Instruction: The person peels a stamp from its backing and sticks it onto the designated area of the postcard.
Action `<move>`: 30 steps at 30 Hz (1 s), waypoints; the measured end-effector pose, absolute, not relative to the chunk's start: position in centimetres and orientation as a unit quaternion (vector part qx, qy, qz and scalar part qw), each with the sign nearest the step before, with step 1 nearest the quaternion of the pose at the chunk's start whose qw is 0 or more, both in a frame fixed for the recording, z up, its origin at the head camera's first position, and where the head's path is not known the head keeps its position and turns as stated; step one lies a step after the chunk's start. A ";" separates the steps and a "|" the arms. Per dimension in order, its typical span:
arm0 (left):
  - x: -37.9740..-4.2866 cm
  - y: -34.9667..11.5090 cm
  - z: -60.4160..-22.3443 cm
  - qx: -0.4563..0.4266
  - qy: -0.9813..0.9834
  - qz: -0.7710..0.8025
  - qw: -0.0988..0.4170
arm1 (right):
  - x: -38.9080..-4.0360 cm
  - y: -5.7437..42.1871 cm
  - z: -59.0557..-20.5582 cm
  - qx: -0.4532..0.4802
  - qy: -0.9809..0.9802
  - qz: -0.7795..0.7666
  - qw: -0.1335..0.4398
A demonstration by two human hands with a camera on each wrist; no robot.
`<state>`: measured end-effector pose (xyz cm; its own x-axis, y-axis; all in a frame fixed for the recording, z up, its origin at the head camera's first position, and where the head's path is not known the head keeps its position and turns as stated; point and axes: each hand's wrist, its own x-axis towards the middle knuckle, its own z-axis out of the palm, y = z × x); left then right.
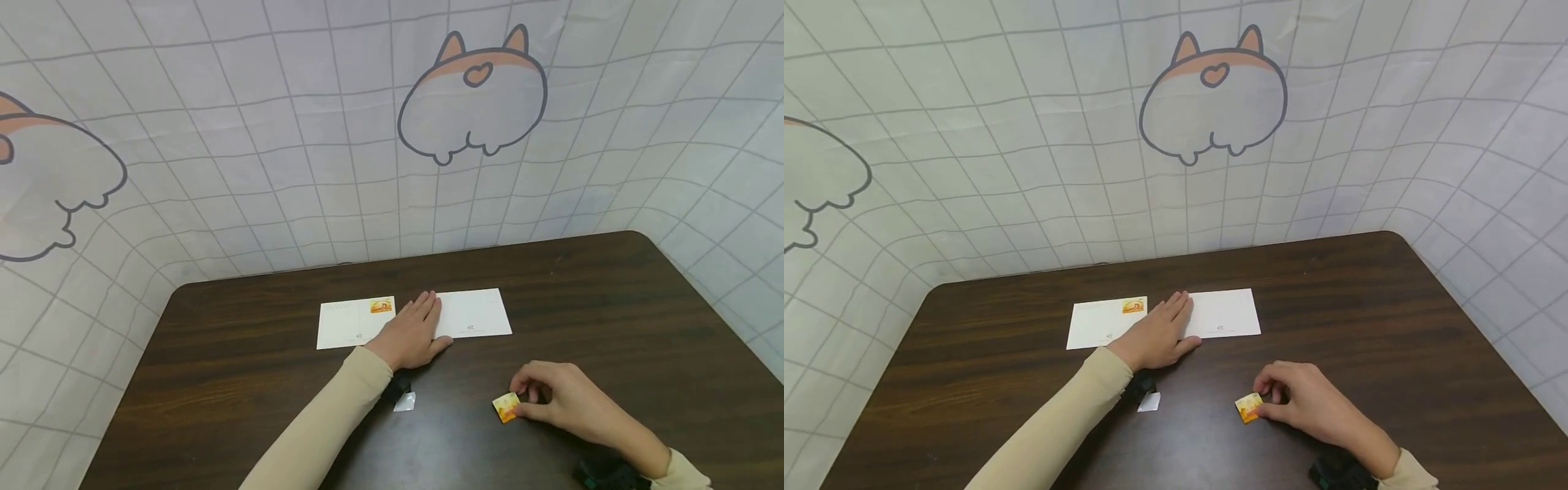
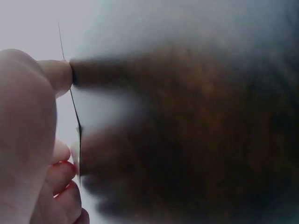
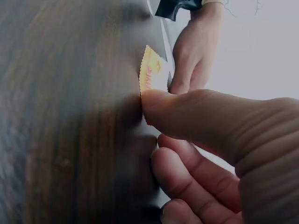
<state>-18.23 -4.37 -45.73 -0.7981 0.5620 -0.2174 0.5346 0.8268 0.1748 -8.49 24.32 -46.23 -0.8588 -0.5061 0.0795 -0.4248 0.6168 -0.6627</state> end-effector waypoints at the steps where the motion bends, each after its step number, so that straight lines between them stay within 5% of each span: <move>1: -18.2 -4.4 -45.8 0.289 0.947 0.053 0.132 | -8.5 24.3 -46.2 -0.255 0.896 -0.357 0.065; 30: -17.8 -4.9 -46.0 0.275 0.952 0.051 0.121 | -8.8 23.8 -45.8 -0.182 0.882 -0.424 0.094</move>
